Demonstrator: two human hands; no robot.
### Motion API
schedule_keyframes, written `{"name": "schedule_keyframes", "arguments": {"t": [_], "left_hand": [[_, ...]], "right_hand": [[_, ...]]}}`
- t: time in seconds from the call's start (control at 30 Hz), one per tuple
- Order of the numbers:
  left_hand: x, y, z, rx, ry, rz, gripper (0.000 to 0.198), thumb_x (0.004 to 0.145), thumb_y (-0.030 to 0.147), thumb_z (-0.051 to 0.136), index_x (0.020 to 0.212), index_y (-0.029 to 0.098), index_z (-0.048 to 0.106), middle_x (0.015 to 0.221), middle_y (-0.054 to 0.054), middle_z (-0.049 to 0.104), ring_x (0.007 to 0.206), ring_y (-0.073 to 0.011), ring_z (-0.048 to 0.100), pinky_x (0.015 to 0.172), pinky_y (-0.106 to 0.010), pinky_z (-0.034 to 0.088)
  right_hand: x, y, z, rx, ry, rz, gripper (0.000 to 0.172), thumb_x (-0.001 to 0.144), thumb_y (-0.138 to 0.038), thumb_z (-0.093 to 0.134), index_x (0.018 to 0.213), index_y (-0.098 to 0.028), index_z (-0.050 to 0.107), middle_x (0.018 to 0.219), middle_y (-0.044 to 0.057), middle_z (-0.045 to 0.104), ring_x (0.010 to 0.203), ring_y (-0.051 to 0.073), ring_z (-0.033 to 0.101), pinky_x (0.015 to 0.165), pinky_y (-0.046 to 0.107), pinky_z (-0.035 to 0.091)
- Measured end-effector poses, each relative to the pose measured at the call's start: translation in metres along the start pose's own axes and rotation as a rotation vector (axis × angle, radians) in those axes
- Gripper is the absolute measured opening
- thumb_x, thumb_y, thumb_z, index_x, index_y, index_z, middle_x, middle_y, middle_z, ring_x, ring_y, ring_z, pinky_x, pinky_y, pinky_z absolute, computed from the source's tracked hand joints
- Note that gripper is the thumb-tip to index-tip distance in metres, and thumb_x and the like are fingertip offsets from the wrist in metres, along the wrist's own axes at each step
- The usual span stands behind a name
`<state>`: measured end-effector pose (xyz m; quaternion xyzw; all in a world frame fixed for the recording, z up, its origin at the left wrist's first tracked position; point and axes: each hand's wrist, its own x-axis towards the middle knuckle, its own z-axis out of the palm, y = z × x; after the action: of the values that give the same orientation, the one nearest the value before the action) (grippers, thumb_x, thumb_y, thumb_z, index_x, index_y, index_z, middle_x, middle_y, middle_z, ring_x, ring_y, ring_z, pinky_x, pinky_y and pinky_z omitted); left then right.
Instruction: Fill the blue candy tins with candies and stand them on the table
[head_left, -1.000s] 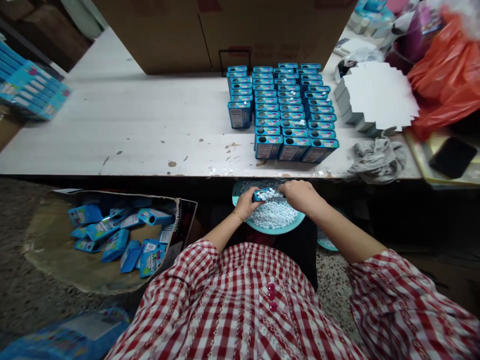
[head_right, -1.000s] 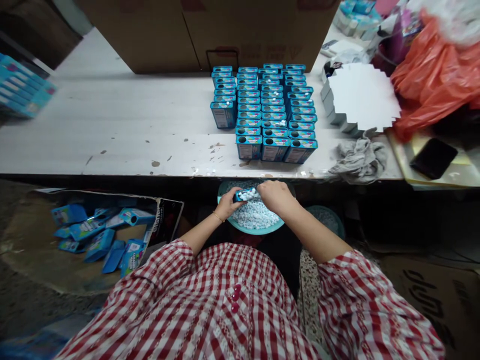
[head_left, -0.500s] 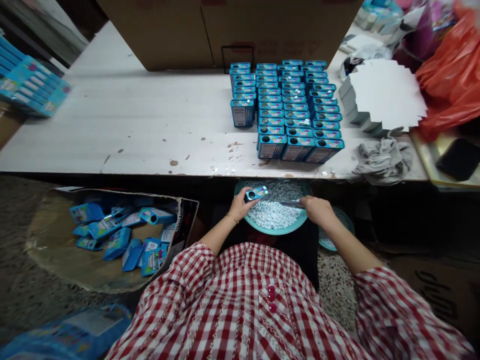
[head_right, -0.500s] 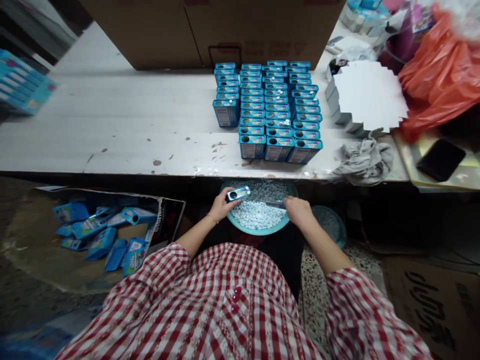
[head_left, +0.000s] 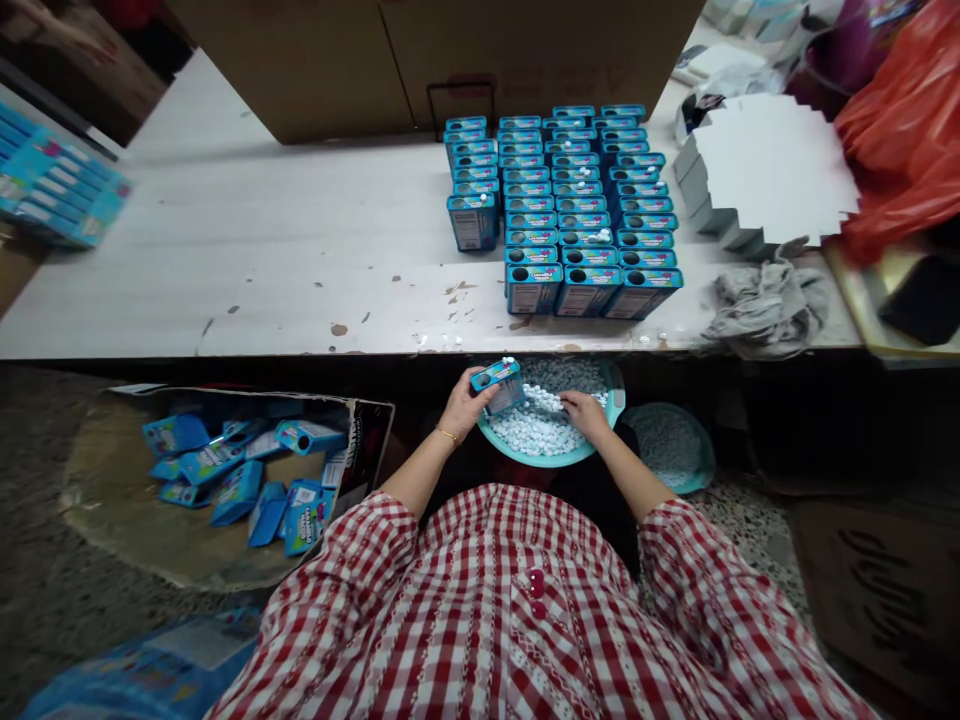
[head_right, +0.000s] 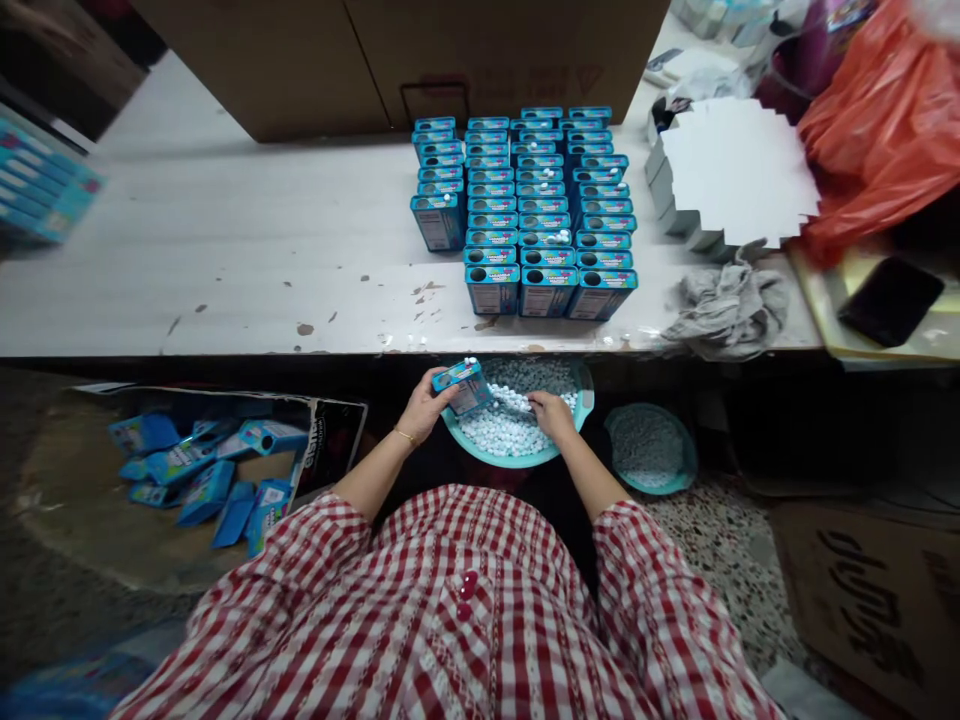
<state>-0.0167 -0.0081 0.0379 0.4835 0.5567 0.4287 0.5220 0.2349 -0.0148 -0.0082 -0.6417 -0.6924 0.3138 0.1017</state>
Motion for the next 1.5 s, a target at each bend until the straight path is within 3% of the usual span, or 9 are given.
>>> {"name": "schedule_keyframes", "arguments": {"t": [0.17,0.4,0.63,0.83,0.93,1.1,1.2,1.37,1.5], "left_hand": [[-0.002,0.006,-0.015,0.228,0.021,0.111,0.043,0.067,0.038,0.067,0.101,0.017,0.052,0.082,0.001,0.055,0.076,-0.0117,0.052,0.074,-0.024,0.043],[-0.004,0.002,0.017,0.478,-0.095,0.131,0.041,0.069,0.034,0.067,0.104,0.018,0.052,0.086,-0.002,0.06,0.079,-0.0159,0.057,0.075,-0.027,0.044],[-0.004,0.008,0.038,0.626,-0.184,0.167,0.039,0.072,0.032,0.065,0.107,0.02,0.052,0.097,-0.005,0.061,0.092,-0.0206,0.058,0.081,-0.031,0.045],[-0.002,0.002,0.037,0.653,-0.189,0.186,0.039,0.072,0.03,0.065,0.107,0.02,0.051,0.099,-0.005,0.061,0.093,-0.0206,0.059,0.083,-0.031,0.045],[-0.005,0.002,0.033,0.629,-0.178,0.185,0.04,0.071,0.03,0.066,0.107,0.019,0.051,0.098,-0.005,0.062,0.092,-0.0203,0.059,0.083,-0.031,0.046],[-0.013,0.013,0.026,0.773,-0.213,0.298,0.038,0.074,0.027,0.063,0.11,0.018,0.052,0.109,-0.01,0.06,0.102,-0.0226,0.056,0.09,-0.037,0.044],[-0.014,0.022,0.017,0.924,-0.209,0.314,0.037,0.073,0.021,0.063,0.108,0.019,0.054,0.11,-0.01,0.06,0.105,-0.0245,0.055,0.095,-0.043,0.04],[-0.016,0.034,-0.008,0.822,-0.173,0.356,0.04,0.075,0.027,0.062,0.112,0.017,0.051,0.113,-0.011,0.059,0.105,-0.0211,0.055,0.092,-0.034,0.043],[-0.019,0.045,-0.017,0.942,-0.182,0.354,0.038,0.074,0.022,0.061,0.111,0.02,0.053,0.115,-0.01,0.059,0.111,-0.0248,0.052,0.101,-0.047,0.034]], "right_hand": [[-0.011,0.001,-0.04,0.123,0.089,-0.09,0.024,0.08,-0.018,0.048,0.093,-0.018,0.068,0.093,0.005,0.069,0.086,0.016,0.062,0.077,0.026,0.046],[-0.022,-0.053,-0.101,-0.138,-0.002,-0.157,0.026,0.082,-0.024,0.048,0.096,-0.023,0.069,0.1,0.003,0.068,0.091,0.017,0.061,0.075,0.024,0.044],[-0.024,-0.118,-0.12,-0.649,-0.209,-0.086,0.031,0.082,-0.017,0.041,0.095,-0.024,0.068,0.099,0.007,0.067,0.091,0.022,0.061,0.071,0.028,0.044],[-0.033,-0.149,-0.128,-0.797,-0.214,-0.164,0.032,0.082,-0.011,0.036,0.094,-0.016,0.065,0.097,0.015,0.065,0.086,0.024,0.063,0.07,0.032,0.045],[-0.04,-0.147,-0.139,-0.803,-0.177,-0.168,0.031,0.083,-0.013,0.035,0.093,-0.016,0.065,0.094,0.014,0.065,0.083,0.023,0.063,0.068,0.03,0.044],[-0.051,-0.112,-0.152,-0.765,-0.115,0.016,0.033,0.083,-0.016,0.038,0.103,-0.025,0.064,0.103,0.007,0.064,0.085,0.019,0.062,0.067,0.026,0.043],[-0.055,-0.091,-0.148,-0.716,-0.109,0.07,0.033,0.086,-0.023,0.037,0.105,-0.028,0.064,0.106,0.005,0.064,0.086,0.02,0.062,0.066,0.027,0.043],[-0.055,-0.07,-0.132,-0.643,-0.095,0.096,0.035,0.088,-0.027,0.035,0.109,-0.028,0.063,0.108,0.005,0.064,0.089,0.02,0.061,0.069,0.028,0.043],[-0.049,-0.059,-0.123,-0.59,-0.092,0.102,0.035,0.088,-0.028,0.035,0.107,-0.028,0.065,0.108,0.005,0.065,0.091,0.021,0.06,0.07,0.028,0.044]]}}
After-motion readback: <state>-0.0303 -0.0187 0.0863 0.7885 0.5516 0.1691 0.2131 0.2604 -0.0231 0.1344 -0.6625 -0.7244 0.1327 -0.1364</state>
